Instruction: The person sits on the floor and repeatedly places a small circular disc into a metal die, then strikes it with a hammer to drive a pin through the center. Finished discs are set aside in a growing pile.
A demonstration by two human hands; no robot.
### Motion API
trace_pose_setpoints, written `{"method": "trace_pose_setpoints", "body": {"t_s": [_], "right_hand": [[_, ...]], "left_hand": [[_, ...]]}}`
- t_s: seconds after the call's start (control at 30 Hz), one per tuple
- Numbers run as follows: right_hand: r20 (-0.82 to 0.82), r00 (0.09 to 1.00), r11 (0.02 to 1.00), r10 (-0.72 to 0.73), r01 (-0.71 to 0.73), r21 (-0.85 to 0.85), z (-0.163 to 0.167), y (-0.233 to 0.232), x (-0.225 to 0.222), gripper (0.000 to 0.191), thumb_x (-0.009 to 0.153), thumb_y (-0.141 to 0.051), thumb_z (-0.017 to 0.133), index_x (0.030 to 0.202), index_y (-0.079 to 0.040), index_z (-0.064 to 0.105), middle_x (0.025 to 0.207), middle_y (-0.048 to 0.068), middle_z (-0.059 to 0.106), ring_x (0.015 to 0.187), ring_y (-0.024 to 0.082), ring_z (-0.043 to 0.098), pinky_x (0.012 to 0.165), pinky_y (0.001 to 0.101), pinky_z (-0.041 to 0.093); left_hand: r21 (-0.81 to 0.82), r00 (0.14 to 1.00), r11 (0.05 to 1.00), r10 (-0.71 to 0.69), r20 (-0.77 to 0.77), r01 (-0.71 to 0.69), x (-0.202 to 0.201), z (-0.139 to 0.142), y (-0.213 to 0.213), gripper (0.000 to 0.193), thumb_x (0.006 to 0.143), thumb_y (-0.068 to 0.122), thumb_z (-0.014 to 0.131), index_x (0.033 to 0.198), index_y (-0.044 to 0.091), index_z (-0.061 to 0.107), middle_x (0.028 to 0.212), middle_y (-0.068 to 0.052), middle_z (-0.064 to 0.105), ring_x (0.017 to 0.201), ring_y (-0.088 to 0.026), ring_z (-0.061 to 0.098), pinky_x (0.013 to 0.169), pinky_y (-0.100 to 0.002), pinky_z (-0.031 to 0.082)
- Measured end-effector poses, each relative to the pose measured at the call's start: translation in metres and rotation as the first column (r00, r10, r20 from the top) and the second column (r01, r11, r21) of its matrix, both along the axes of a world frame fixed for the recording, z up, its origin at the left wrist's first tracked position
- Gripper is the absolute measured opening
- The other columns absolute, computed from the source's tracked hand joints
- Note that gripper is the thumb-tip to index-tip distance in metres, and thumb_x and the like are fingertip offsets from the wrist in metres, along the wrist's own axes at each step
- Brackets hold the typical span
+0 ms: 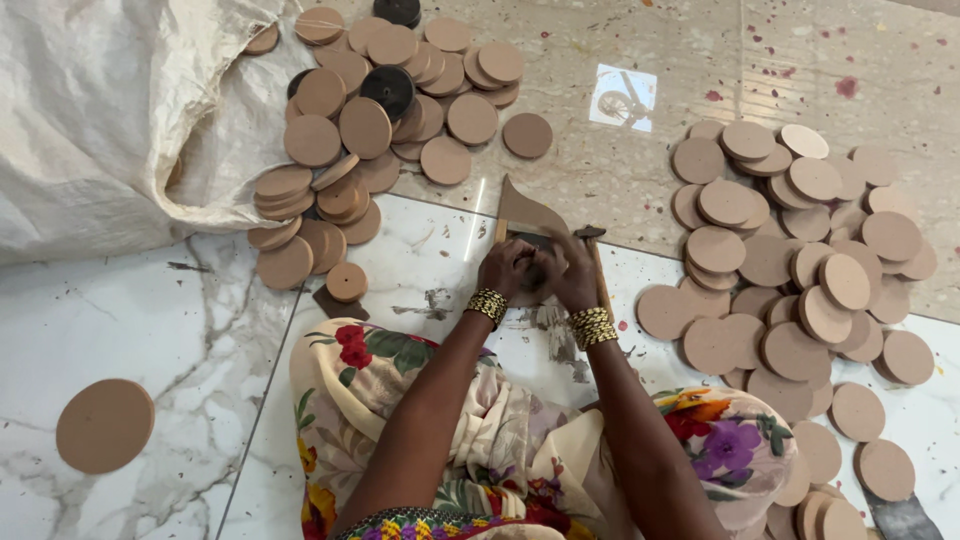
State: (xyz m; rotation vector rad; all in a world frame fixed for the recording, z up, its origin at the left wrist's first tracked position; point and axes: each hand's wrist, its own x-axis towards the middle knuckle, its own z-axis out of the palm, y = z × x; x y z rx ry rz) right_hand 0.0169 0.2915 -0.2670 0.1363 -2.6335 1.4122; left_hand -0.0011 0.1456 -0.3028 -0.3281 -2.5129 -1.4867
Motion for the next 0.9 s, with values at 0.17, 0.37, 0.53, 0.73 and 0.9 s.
{"method": "trace_pose_setpoints", "body": {"t_s": [0.17, 0.37, 0.53, 0.73, 0.9], "right_hand": [[-0.028, 0.966, 0.897, -0.258, 0.25, 0.365, 0.007, 0.022, 0.005, 0.042, 0.092, -0.017, 0.071, 0.133, -0.013, 0.063, 0.117, 0.011, 0.071, 0.106, 0.034, 0.067, 0.09, 0.0486, 0.057], [0.359, 0.835, 0.852, -0.417, 0.222, 0.474, 0.006, 0.026, 0.024, 0.03, 0.09, -0.014, 0.065, 0.115, 0.003, 0.064, 0.102, 0.03, 0.067, 0.086, 0.044, 0.067, 0.068, 0.0512, 0.054], [0.822, 0.509, 0.611, 0.256, 0.574, -0.545, 0.005, 0.03, 0.023, 0.037, 0.096, -0.015, 0.047, 0.104, 0.019, 0.06, 0.1, 0.033, 0.07, 0.084, 0.04, 0.072, 0.076, 0.0444, 0.064], [0.67, 0.702, 0.197, 0.243, 0.64, -0.742, 0.005, 0.019, 0.038, 0.021, 0.094, -0.009, 0.044, 0.104, 0.01, 0.046, 0.13, 0.036, 0.061, 0.119, 0.045, 0.066, 0.101, 0.0487, 0.06], [0.614, 0.768, 0.22, 0.184, 0.576, -0.787, 0.002, 0.016, 0.037, 0.012, 0.095, -0.006, 0.043, 0.103, 0.001, 0.039, 0.136, 0.042, 0.052, 0.123, 0.05, 0.06, 0.103, 0.0508, 0.057]], "left_hand": [[0.03, 0.993, 0.999, 0.02, 0.12, -0.024, 0.004, 0.009, 0.0, 0.019, 0.082, 0.015, 0.082, 0.091, 0.008, 0.066, 0.088, -0.006, 0.071, 0.09, -0.027, 0.068, 0.078, -0.041, 0.055], [0.022, 0.991, 1.0, 0.02, 0.13, -0.023, 0.006, 0.016, -0.005, 0.018, 0.083, 0.014, 0.082, 0.091, 0.009, 0.067, 0.088, -0.005, 0.072, 0.091, -0.026, 0.068, 0.078, -0.041, 0.056], [0.047, 0.996, 0.999, 0.003, 0.091, -0.007, 0.009, 0.016, -0.003, 0.018, 0.082, 0.012, 0.082, 0.091, 0.009, 0.067, 0.089, -0.005, 0.072, 0.09, -0.026, 0.068, 0.079, -0.041, 0.056], [0.031, 0.997, 1.0, -0.006, 0.073, 0.004, 0.011, 0.019, -0.002, 0.018, 0.082, 0.011, 0.082, 0.09, 0.009, 0.066, 0.088, -0.005, 0.072, 0.09, -0.027, 0.068, 0.078, -0.041, 0.055], [0.036, 0.998, 0.999, -0.016, 0.055, 0.014, 0.005, 0.019, -0.001, 0.017, 0.081, 0.01, 0.081, 0.089, 0.01, 0.067, 0.087, -0.005, 0.072, 0.088, -0.027, 0.067, 0.078, -0.041, 0.055]]}}
